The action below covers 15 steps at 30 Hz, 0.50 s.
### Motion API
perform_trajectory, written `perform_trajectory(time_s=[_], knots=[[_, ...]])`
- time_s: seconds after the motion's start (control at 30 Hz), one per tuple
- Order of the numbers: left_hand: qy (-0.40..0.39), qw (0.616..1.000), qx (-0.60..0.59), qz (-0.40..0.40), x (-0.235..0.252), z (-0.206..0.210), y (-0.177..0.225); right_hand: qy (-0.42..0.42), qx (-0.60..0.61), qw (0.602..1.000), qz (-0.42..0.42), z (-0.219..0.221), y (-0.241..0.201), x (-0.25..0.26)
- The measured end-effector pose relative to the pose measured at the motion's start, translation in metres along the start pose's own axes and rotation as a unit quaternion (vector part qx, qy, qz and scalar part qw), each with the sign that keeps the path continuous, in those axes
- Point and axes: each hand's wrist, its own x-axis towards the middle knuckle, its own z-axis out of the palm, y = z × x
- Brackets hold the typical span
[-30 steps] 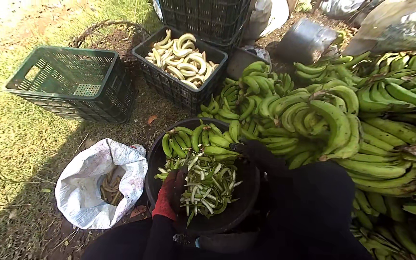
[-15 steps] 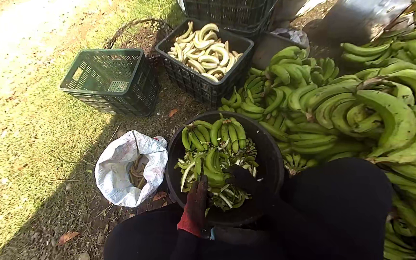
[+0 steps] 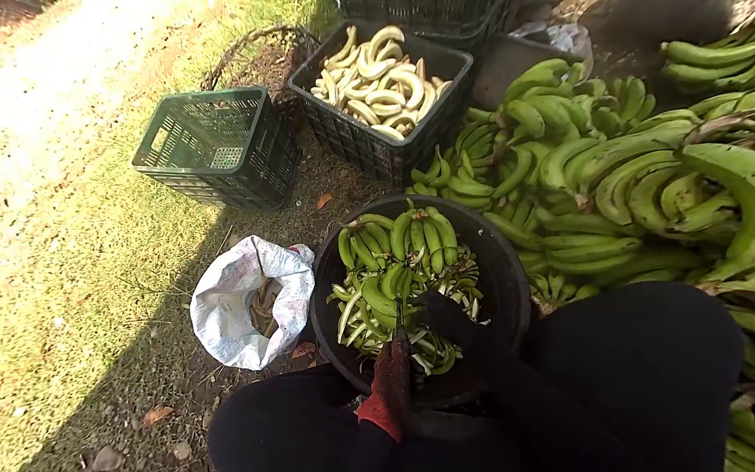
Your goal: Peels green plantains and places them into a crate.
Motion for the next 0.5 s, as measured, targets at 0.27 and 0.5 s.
perform_trajectory(time_s=[0.27,0.5], knots=[[0.009,1.000,0.022,-0.008,0.015,0.009,-0.002,-0.006,0.027,1.000,0.007,-0.001,0.013,-0.002],[-0.041,0.997,0.011,-0.064,0.031,0.009,0.023,0.024,0.108,0.993,0.041,0.000,0.011,-0.006]])
